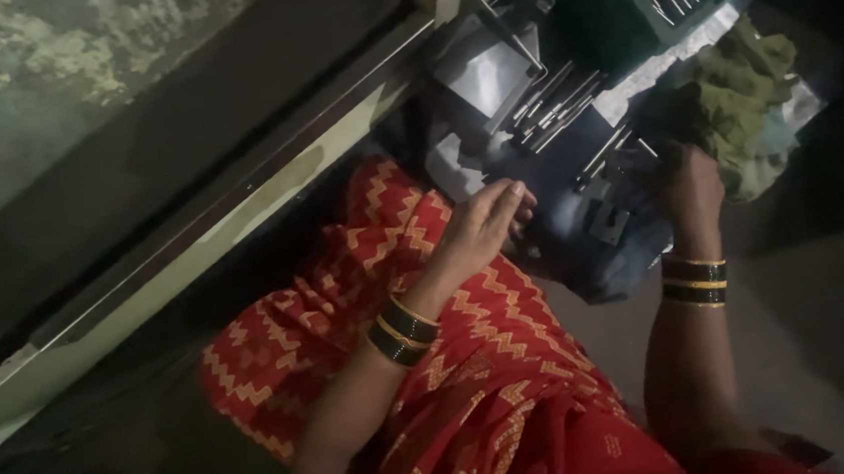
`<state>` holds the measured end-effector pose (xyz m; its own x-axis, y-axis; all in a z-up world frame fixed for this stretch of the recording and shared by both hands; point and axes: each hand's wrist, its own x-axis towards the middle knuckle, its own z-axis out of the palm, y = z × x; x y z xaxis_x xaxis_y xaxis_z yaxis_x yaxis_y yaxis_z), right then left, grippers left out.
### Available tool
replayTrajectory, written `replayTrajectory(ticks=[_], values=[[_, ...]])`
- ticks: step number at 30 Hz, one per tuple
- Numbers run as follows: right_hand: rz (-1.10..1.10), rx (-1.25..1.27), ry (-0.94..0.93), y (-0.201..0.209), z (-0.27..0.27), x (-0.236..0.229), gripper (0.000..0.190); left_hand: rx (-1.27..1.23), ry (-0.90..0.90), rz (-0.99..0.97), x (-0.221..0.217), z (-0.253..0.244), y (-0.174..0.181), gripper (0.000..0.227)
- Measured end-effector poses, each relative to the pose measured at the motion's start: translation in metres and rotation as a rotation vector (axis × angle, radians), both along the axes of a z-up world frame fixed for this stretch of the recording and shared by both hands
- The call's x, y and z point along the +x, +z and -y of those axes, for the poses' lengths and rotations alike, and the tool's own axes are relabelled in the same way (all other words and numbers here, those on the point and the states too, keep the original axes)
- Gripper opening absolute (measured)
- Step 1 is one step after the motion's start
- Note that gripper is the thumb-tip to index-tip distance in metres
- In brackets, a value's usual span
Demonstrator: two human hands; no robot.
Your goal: The person uses a metal rod to clean the cavities of a metal mold, then wipes the rod with a cloth. The person repeats this process for multiple cavities.
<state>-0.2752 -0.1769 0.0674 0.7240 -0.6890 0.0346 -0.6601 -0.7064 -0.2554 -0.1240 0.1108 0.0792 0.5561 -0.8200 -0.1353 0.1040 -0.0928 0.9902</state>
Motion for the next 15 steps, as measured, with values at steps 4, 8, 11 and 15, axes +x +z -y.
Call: replayTrajectory(ticks=[4, 8, 11, 15], values=[[-0.167, 0.008, 0.147, -0.011, 0.0, -0.014, 0.036, 0.009, -0.037, 0.023, -0.002, 0.008, 0.003, 0.05], [-0.28, 0.035, 0.297, -0.022, -0.017, -0.022, 0.045, 0.061, -0.069, 0.008, -0.006, 0.015, 0.0, 0.044], [-0.333, 0.093, 0.236, -0.024, -0.033, -0.024, 0.033, 0.034, -0.081, 0.001, -0.01, 0.014, -0.007, 0.039], [-0.196, 0.067, 0.322, -0.02, -0.037, -0.023, 0.058, 0.039, -0.084, 0.002, -0.015, 0.011, -0.016, 0.036]])
